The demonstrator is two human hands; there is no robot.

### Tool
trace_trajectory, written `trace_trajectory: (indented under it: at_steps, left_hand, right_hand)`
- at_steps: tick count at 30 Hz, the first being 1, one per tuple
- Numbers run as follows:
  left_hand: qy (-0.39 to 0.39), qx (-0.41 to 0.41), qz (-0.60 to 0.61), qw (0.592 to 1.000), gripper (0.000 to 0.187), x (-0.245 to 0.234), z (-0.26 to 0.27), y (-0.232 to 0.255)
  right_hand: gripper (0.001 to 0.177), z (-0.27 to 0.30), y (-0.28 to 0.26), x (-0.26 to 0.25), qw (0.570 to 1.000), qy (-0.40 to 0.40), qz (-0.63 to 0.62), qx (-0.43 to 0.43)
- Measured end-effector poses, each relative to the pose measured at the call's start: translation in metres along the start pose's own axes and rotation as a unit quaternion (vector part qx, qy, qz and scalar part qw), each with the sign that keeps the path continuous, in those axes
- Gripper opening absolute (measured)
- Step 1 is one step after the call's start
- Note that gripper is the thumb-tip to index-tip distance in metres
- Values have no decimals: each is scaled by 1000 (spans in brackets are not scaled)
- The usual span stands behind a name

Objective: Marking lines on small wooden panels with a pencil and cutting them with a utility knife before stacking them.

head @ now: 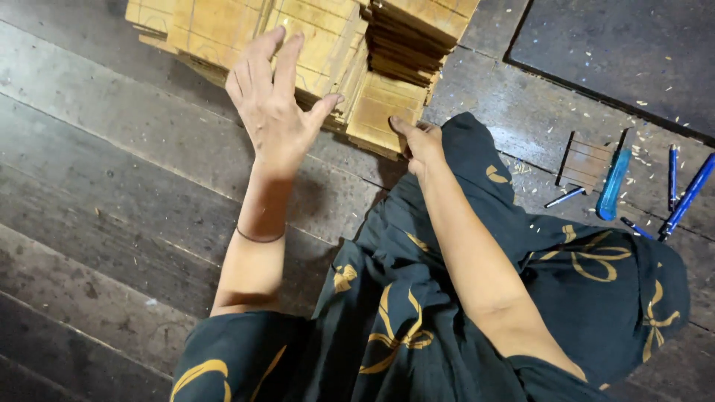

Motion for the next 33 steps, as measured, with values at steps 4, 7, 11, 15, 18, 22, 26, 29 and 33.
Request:
trace_trajectory:
  at_steps: [4, 7, 11, 15, 18, 22, 26, 29, 33]
  left_hand:
    - [1, 90, 0, 996, 81, 2, -3, -6]
    - [8, 136, -3, 991, 72, 0, -8, -10]
    - [19, 212, -12, 977, 43, 2, -12, -10]
    - [22, 235, -41, 971, 23, 5, -12, -14]
    - [46, 275, -53, 959, 31, 13, -9, -16]
    - [82, 349, -62, 932, 14, 21, -5, -20]
    - [23, 425, -126, 896, 10, 29, 6, -34]
    - [-6, 455, -152, 878, 10, 25, 6, -37]
    - [-27, 464, -196, 864, 9, 18, -8, -31]
  right_hand:
    - [50, -5, 6, -2, 1000, 10, 1, 27]
    - [44, -4, 5, -2, 1000, 7, -1, 23]
    - [56, -4, 4, -7, 998, 43, 3, 40]
    - [67, -13, 12, -10, 998, 48, 5, 30]
    - [71, -20, 22, -11, 997, 69, 1, 46]
    - [70, -18, 22, -14, 999, 41, 1, -26]
    - [67, -12, 11, -13, 998, 41, 18, 41]
    - [61, -10, 9, -9, 998, 11, 44, 44]
    - [67, -12, 12, -11, 998, 26, 40, 38]
Point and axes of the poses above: each hand's wrist, its own z-axis away from the middle knuckle, its own x-axis out of the palm, y = z × x, the point moved 2 cm from there along -z, towards the middle knuckle, and after that the axes turned 5 degrees about -z, right-handed, at the moved point
